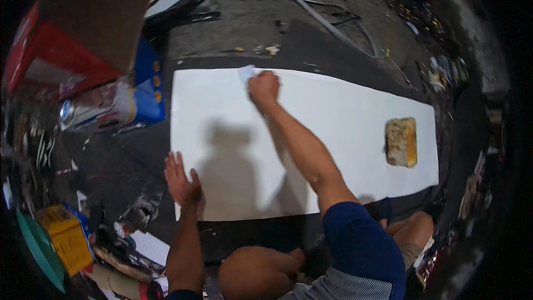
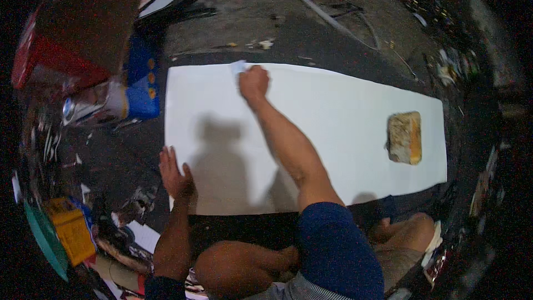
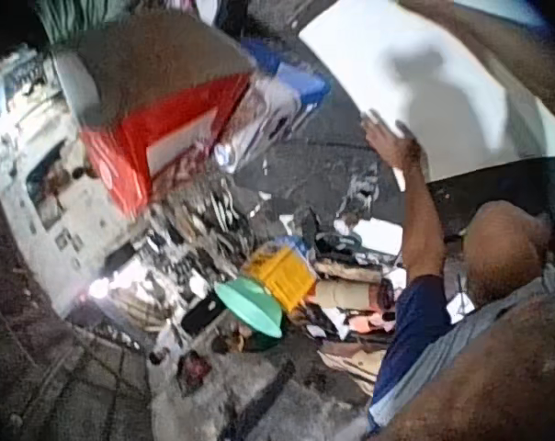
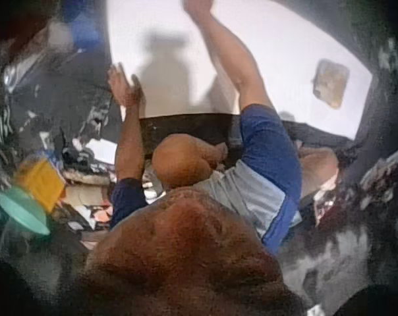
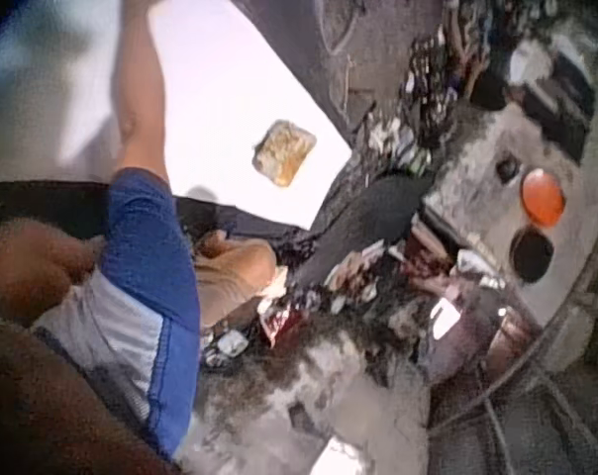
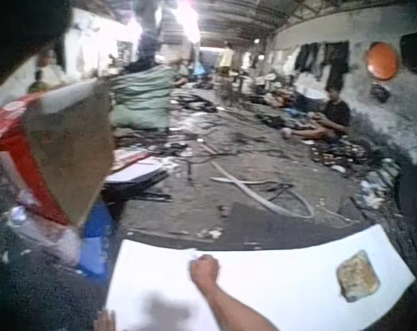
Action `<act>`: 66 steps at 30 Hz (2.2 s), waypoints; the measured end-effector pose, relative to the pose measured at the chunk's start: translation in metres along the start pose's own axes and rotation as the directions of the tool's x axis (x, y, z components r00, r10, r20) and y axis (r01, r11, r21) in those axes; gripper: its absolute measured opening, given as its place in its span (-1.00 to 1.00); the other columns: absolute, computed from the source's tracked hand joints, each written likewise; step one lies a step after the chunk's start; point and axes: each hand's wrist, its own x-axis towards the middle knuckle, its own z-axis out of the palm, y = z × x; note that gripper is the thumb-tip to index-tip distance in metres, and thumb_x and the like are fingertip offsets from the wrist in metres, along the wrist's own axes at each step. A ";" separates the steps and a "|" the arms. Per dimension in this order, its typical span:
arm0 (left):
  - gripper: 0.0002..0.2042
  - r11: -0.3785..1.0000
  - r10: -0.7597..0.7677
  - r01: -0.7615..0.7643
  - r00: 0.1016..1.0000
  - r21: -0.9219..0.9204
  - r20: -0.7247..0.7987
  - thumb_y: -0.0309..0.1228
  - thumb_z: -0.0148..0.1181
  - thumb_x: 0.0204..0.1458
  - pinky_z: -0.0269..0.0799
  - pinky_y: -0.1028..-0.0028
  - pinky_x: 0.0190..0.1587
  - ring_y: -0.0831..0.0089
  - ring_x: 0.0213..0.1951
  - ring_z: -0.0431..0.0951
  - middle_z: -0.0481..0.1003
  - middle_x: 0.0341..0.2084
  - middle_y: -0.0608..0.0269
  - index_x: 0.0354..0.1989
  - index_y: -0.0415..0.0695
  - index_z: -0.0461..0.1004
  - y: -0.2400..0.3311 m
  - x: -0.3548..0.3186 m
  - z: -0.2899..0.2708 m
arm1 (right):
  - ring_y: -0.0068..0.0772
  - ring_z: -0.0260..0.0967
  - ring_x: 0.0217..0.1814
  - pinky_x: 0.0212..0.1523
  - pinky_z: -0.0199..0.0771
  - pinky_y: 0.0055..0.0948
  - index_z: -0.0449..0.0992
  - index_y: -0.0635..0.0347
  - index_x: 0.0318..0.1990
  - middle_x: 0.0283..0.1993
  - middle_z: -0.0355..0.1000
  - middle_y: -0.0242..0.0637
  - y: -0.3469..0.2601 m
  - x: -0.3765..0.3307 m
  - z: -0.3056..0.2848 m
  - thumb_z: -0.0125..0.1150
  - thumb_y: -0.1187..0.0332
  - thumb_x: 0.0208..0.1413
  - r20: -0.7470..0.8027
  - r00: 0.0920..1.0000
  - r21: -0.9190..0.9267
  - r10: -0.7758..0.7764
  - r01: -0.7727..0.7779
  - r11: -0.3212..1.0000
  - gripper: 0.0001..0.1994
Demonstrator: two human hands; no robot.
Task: The person applies glue to a large white sheet using a small rectangular applicator. They repeatedly dip the applicator into a container of white glue and spread it across the sheet's surface. The person occasionally lifts and repositions the sheet to access different areas.
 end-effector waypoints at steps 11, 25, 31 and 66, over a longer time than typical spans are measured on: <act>-0.40 0.995 0.061 -0.057 0.997 0.080 -0.048 -0.31 -0.02 0.06 0.02 -0.05 0.32 0.00 0.37 0.09 0.09 0.38 0.10 0.36 -0.03 0.15 0.007 0.002 0.008 | 0.02 0.53 -0.31 -0.28 0.52 -0.09 0.54 0.27 -0.41 -0.37 0.53 0.04 0.258 0.053 -0.217 0.07 0.36 0.00 -0.399 0.917 -0.231 0.025 -0.127 0.965 -0.83; -0.47 0.988 0.147 -0.142 0.985 0.054 -0.095 -0.27 -0.08 0.16 -0.01 0.02 0.34 -0.02 0.34 0.12 0.15 0.34 0.04 0.33 -0.12 0.20 0.021 -0.002 0.017 | 0.00 0.53 -0.34 -0.32 0.49 -0.04 0.52 0.26 -0.48 -0.41 0.52 -0.01 0.321 0.098 -0.239 0.11 0.37 -0.08 -0.596 0.799 -0.152 0.076 -0.205 0.967 -0.86; -0.42 0.988 0.148 -0.142 0.979 0.055 -0.139 -0.37 0.01 0.04 -0.02 0.04 0.34 -0.03 0.34 0.13 0.16 0.33 0.02 0.33 -0.12 0.20 -0.002 -0.004 0.017 | 0.10 0.55 -0.21 -0.11 0.56 -0.09 0.59 0.30 -0.32 -0.26 0.55 0.08 0.280 0.077 -0.288 0.13 0.35 -0.05 -0.498 0.852 -0.336 0.159 -0.358 0.871 -0.78; -0.47 0.980 0.166 -0.148 0.976 0.130 -0.139 -0.25 -0.11 0.16 0.06 0.07 0.32 -0.04 0.31 0.17 0.17 0.32 -0.01 0.31 -0.18 0.21 0.000 -0.005 -0.002 | 0.04 0.55 -0.25 -0.23 0.58 -0.11 0.54 0.30 -0.35 -0.34 0.54 -0.03 0.292 0.076 -0.265 0.13 0.38 0.01 -0.582 0.792 -0.355 0.184 -0.452 0.818 -0.84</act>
